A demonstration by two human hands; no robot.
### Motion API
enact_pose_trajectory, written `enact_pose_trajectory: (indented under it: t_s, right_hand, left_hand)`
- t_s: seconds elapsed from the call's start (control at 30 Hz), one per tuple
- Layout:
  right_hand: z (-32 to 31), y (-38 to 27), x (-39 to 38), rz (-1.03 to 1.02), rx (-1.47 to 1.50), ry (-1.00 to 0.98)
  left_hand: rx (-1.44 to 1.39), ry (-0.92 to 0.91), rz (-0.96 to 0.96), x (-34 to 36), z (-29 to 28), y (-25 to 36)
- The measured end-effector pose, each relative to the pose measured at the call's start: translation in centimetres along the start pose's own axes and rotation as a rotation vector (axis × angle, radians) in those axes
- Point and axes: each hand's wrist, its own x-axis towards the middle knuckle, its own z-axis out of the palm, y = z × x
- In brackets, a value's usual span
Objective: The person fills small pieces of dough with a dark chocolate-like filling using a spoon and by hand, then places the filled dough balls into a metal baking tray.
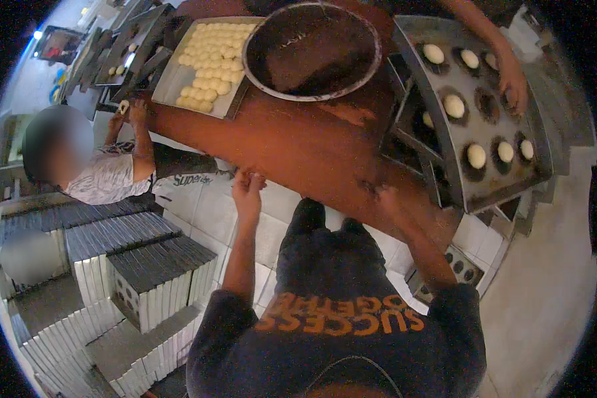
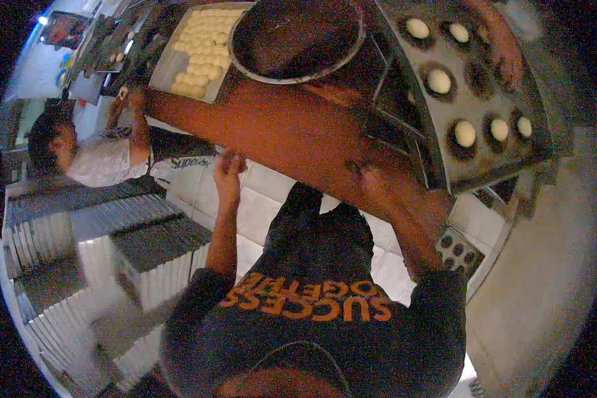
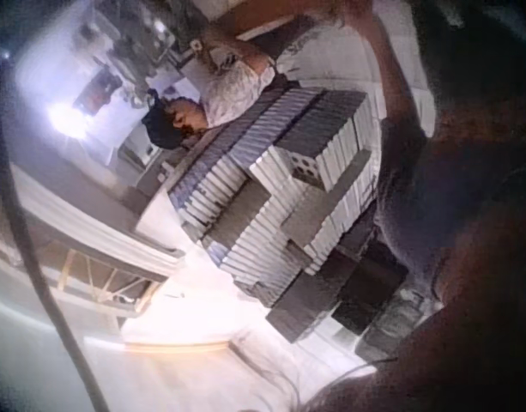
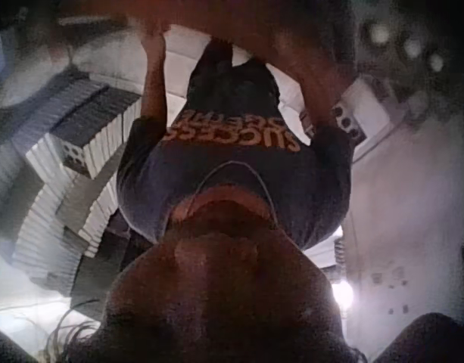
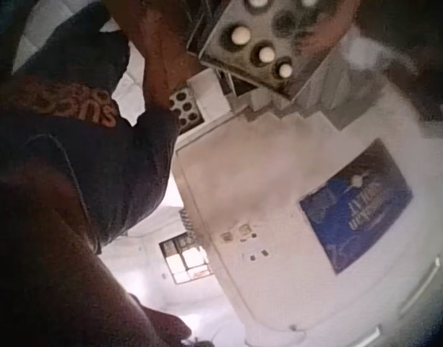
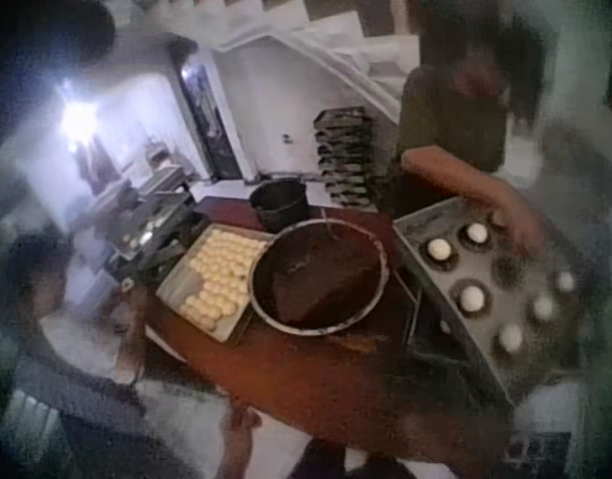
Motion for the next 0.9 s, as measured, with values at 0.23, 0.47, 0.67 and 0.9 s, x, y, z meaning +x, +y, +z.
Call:
enact_pose_trajectory:
  t_s: [0.23,0.47,0.67,0.9]
  right_hand:
    - [-4.0,-6.1,4.5,0.16,0.237,0.263]
    - [-7.5,-17.2,15.2,-0.019,0.203,0.249]
    - [-10.4,-18.6,22.8,-0.034,0.208,0.545]
    - [-11.5,-14.0,33.7,0.077,-0.242,0.506]
  left_hand:
    - [0.138,0.194,0.155,17.9,-5.3,-1.0]
    - [0.935,0.206,-0.078,34.7,-3.3,-8.1]
    - [0.692,-0.133,-0.12,36.4,-5.7,-10.0]
    - [-0.647,-0.31,-0.65,25.9,-11.5,-5.3]
